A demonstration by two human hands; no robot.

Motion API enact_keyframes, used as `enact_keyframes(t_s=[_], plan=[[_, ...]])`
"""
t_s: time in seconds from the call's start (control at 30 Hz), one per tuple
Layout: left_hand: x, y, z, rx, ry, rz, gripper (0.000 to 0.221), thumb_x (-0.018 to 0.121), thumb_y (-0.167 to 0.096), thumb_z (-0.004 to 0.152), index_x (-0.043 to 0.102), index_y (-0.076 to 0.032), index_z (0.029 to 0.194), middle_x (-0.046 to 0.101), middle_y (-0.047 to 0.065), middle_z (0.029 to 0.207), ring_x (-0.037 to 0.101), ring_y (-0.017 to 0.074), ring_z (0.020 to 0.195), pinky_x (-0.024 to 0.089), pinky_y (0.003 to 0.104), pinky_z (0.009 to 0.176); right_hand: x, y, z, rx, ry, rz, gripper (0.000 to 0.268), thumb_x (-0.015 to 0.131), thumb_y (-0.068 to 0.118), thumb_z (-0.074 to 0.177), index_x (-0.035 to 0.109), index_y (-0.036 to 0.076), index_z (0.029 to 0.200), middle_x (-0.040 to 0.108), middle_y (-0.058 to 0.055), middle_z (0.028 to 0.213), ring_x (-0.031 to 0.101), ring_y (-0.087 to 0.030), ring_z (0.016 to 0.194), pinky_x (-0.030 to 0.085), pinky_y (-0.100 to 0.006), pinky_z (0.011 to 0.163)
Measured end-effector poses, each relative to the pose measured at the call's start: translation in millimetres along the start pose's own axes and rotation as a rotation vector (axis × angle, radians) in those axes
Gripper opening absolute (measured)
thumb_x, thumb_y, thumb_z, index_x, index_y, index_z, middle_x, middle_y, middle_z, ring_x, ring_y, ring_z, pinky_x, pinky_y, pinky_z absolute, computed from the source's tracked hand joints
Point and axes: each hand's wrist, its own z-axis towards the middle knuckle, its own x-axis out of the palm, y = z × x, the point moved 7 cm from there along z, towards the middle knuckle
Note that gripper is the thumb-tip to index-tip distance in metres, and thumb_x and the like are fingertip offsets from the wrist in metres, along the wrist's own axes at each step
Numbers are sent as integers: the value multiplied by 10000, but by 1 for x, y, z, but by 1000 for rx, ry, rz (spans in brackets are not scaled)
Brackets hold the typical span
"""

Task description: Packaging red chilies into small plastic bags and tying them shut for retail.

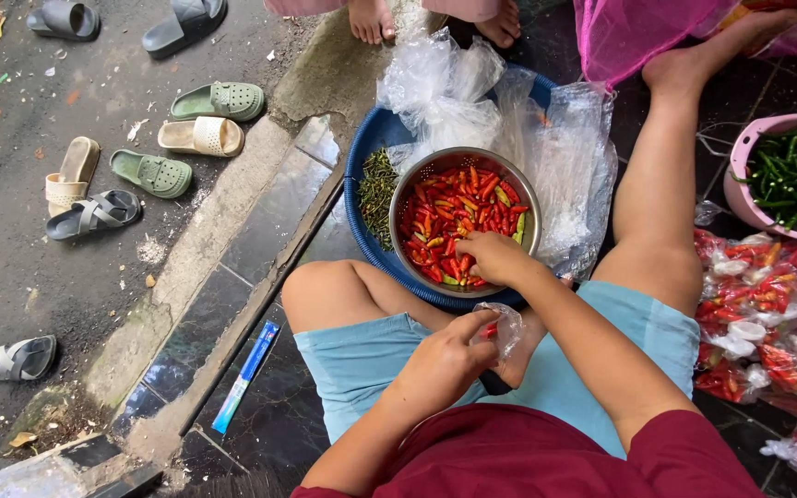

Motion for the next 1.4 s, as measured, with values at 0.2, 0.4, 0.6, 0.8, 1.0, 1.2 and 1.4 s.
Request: enact_keyframes(t_s=[0.2, 0.4, 0.6, 0.8, 1.0, 1.2, 1.4], plan=[[-21, -3, 3, -9, -76, 20, 68, 657, -59, 946, 636, -68, 883, 574, 225, 1368, 670, 408, 1040, 537, 490, 643, -40, -23, -19, 87, -222, 429, 271, 641, 32, 870, 773, 218, 1016, 748, -44, 852, 632, -186, 660, 487, -345, 631], [-25, 15, 19, -21, -192, -91, 106, 692, -201, 974, 651, -127, 911, 596, 134, 1344, 692, 454, 1028, 598, 481, 736, -131, 12, -102, -130, -391, 777, 259, 693, -103, 824, 779, 10, 1041, 728, -199, 855, 660, -245, 802, 615, -348, 699], [-12, 28, 41, -83, -155, -134, 62, 716, -195, 947, 663, -164, 941, 550, 115, 1395, 685, 464, 1045, 594, 511, 735, -145, 54, -169, -298, -195, 797, 170, 794, 18, 802, 830, 93, 950, 775, -26, 752, 658, -110, 731, 633, -259, 628], [-1, 21, 47, -97, -178, -117, 57, 716, -163, 942, 667, -135, 952, 525, 172, 1433, 671, 491, 1103, 599, 524, 760, -108, 40, -160, -76, -278, 126, 163, 725, 125, 829, 737, 171, 985, 732, -46, 874, 733, -263, 871, 593, -367, 770], [6, 19, 47, -85, -219, -20, 77, 752, -172, 914, 691, -140, 951, 511, 193, 1469, 661, 463, 1155, 596, 484, 773, -110, 49, -161, -57, -303, 106, 332, 792, 168, 805, 697, 148, 1123, 728, -93, 999, 737, -325, 935, 608, -427, 797], [8, 18, 45, -88, -227, -24, 67, 765, -123, 900, 714, -118, 943, 513, 229, 1475, 658, 488, 1144, 599, 504, 768, -118, 60, -174, -173, -404, 328, 269, 661, 46, 839, 702, 88, 1102, 718, -135, 928, 749, -320, 864, 636, -339, 675], [-1, 13, 41, -97, -246, 46, 72, 760, -181, 902, 704, -159, 941, 560, 184, 1395, 677, 425, 1112, 593, 467, 736, -115, 76, -184, -298, -443, 443, 269, 519, -53, 834, 648, 72, 1034, 710, -178, 926, 743, -383, 886, 624, -411, 654]])
